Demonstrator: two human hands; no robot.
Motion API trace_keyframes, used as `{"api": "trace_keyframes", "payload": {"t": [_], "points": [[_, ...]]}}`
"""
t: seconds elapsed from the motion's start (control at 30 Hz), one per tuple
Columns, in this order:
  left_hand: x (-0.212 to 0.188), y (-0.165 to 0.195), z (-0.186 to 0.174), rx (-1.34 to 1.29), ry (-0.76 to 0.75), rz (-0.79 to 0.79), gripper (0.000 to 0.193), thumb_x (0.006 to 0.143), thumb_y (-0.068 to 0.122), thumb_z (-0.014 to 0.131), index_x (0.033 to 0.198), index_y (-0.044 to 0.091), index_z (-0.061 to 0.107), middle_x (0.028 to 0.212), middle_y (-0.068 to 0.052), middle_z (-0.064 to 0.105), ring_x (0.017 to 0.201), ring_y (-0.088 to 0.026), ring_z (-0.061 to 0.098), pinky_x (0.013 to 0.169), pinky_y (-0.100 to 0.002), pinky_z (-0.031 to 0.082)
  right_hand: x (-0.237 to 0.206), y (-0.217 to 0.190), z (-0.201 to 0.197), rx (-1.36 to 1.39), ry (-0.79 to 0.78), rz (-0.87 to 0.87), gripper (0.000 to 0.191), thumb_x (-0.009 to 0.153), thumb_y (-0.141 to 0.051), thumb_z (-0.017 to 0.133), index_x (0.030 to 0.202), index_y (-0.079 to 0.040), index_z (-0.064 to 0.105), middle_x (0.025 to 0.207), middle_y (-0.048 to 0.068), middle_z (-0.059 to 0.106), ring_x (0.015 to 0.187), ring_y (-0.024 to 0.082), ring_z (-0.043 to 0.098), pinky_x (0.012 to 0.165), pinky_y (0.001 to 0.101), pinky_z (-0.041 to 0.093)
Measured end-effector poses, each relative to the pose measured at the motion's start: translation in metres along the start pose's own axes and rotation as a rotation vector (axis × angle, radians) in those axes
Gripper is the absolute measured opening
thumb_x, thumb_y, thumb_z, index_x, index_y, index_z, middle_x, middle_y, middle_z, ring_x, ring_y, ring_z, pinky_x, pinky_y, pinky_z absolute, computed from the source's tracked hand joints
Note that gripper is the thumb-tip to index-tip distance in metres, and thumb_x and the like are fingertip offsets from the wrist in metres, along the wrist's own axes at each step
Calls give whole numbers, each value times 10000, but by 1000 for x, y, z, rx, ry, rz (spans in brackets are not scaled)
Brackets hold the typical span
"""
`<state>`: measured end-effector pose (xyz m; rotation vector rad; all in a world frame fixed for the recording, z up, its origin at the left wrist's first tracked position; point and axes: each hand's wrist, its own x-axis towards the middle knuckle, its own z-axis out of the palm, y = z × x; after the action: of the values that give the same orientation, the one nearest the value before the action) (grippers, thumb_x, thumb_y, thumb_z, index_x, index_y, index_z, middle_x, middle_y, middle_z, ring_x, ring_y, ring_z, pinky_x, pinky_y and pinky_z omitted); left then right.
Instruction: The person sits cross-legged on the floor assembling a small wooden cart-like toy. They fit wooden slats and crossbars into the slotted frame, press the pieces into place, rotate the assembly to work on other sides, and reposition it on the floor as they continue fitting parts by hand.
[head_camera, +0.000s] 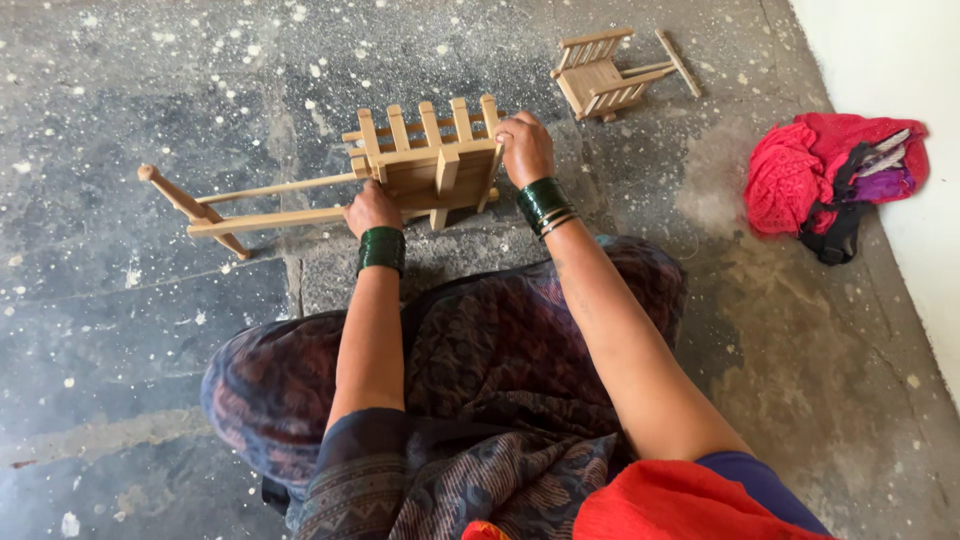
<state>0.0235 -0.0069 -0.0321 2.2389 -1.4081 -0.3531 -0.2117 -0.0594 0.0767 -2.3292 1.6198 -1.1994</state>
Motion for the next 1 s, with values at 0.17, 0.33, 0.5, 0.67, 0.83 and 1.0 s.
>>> {"api": "trace_keyframes", "payload": {"t": [0.17, 0.33, 0.5, 0.67, 0.83, 1.0], "points": [[-2, 1, -6, -32, -23, -14, 210, 921, 330, 706, 1021, 146, 713, 902, -167, 758, 902, -379, 718, 866, -498, 506, -1, -5, -4, 33, -7, 24, 113, 837, 36, 730, 814, -75, 738, 879, 97, 693, 827, 307, 683, 731, 426, 542], [-4, -2, -4, -39, -20, -15, 201, 932, 327, 701, 1005, 139, 712, 922, -158, 760, 917, -369, 714, 911, -502, 482, 7, 3, -4, 43, -114, 38, 66, 819, -16, 779, 803, -79, 769, 841, 100, 714, 783, 282, 700, 715, 405, 553], [-3, -15, 9, -54, 51, 101, 185, 921, 295, 690, 941, 112, 695, 875, -140, 762, 868, -340, 711, 1035, -536, 392, 33, 19, -4, 181, -262, 89, 54, 842, -29, 775, 821, -77, 790, 840, 84, 747, 752, 207, 738, 736, 344, 601], [-7, -25, 27, -165, 216, 175, 145, 911, 228, 662, 863, 92, 644, 876, -126, 737, 891, -336, 694, 1071, -528, 380, 49, 7, 17, 229, -296, 9, 44, 862, -46, 768, 871, -84, 788, 863, 67, 736, 744, 177, 725, 715, 330, 616], [-9, -34, 32, -269, 197, 225, 174, 846, 234, 684, 901, 78, 627, 901, -139, 700, 935, -350, 660, 1074, -520, 361, 55, -3, 48, -10, -221, -230, 92, 845, -23, 785, 775, -82, 772, 783, 79, 680, 721, 216, 653, 669, 358, 567], [-12, -36, 31, -297, 142, 204, 202, 845, 239, 681, 958, 85, 613, 904, -117, 665, 947, -325, 643, 1107, -494, 357, 64, 7, 69, 45, -273, -154, 117, 907, -41, 761, 805, -98, 749, 843, 41, 687, 738, 158, 654, 675, 285, 577]]}}
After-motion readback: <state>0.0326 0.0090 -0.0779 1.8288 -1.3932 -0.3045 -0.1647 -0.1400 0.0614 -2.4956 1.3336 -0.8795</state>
